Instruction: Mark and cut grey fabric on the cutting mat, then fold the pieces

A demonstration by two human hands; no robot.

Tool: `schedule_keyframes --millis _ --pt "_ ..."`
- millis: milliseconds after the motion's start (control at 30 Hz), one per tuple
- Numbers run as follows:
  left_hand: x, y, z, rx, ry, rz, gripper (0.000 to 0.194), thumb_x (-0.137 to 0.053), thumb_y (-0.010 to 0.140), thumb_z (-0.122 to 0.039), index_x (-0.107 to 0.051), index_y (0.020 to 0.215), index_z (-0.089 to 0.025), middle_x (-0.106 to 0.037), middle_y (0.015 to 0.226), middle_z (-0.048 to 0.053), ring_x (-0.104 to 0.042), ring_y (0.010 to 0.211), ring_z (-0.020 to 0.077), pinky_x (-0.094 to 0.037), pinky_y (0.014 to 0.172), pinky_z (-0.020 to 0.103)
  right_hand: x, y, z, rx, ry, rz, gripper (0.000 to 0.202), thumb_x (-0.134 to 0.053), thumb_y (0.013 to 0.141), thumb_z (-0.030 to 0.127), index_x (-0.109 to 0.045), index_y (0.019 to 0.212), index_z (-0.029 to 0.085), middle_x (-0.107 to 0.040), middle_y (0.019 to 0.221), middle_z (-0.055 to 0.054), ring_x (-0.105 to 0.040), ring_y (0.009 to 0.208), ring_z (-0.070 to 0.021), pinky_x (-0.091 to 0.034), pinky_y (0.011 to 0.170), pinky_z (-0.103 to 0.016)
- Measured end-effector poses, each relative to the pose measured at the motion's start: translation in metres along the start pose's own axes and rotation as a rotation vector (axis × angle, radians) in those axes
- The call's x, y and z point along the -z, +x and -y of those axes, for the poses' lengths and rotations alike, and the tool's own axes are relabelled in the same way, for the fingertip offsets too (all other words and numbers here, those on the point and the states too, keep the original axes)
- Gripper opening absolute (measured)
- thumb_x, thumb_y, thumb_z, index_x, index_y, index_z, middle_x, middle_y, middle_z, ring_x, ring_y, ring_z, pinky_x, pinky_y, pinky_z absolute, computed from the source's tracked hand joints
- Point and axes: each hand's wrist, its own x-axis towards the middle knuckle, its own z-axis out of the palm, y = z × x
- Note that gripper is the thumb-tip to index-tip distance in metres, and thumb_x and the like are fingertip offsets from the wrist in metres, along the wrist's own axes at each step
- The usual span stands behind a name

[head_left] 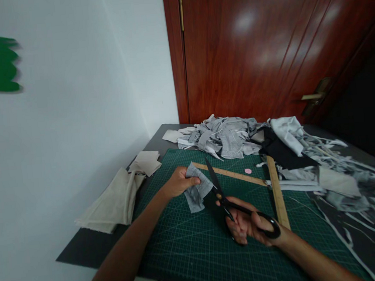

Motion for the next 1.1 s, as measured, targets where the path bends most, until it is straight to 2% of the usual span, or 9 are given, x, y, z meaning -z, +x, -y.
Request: schedule_keyframes --millis 233,700,933,1100 --pt "0.009 0.001 0.003 0.006 0.059 0.051 0.052 -0.087 0.064 -0.058 -0.073 0.075 -0.009 -0.069 0.069 0.004 -0.061 0.059 0.0122 -0.049 0.058 0.022 -0.001 0.003 -0.005 0.043 0.055 0.007 0.058 -0.064 0.092 0.055 -0.049 0.145 0.036 -0.057 0.085 -0.001 -0.046 0.06 -0.0093 -0.043 0.054 -0.021" --pt "0.006 0.001 -0.005 -0.007 0.008 0.059 0.048 -0.087 0.064 -0.056 -0.073 0.074 -0.011 -0.071 0.069 0.005 -0.063 0.061 0.0137 -0.052 0.061 0.024 -0.008 0.002 -0.005 -0.01 0.069 -0.086 0.06 -0.071 0.084 0.06 -0.057 0.138 0.037 -0.053 0.073 0.004 -0.037 0.048 -0.0048 -0.044 0.04 -0.016" --pt "0.007 0.001 -0.005 0.034 0.029 0.033 0.052 -0.088 0.06 -0.058 -0.07 0.069 -0.01 -0.068 0.065 0.004 -0.06 0.058 0.013 -0.048 0.056 0.022 -0.01 -0.001 -0.004 -0.066 -0.01 -0.126 0.069 -0.074 0.084 0.058 -0.054 0.143 0.027 -0.051 0.073 0.005 -0.038 0.045 -0.0022 -0.049 0.041 -0.017" --pt "0.01 0.0 -0.002 0.052 0.014 0.04 0.051 -0.089 0.061 -0.056 -0.072 0.074 -0.01 -0.071 0.072 0.006 -0.063 0.063 0.0141 -0.051 0.059 0.023 -0.011 0.0 -0.002 -0.083 -0.036 -0.122 0.066 -0.075 0.084 0.055 -0.055 0.141 0.029 -0.049 0.072 0.006 -0.036 0.044 -0.0009 -0.049 0.04 -0.017"
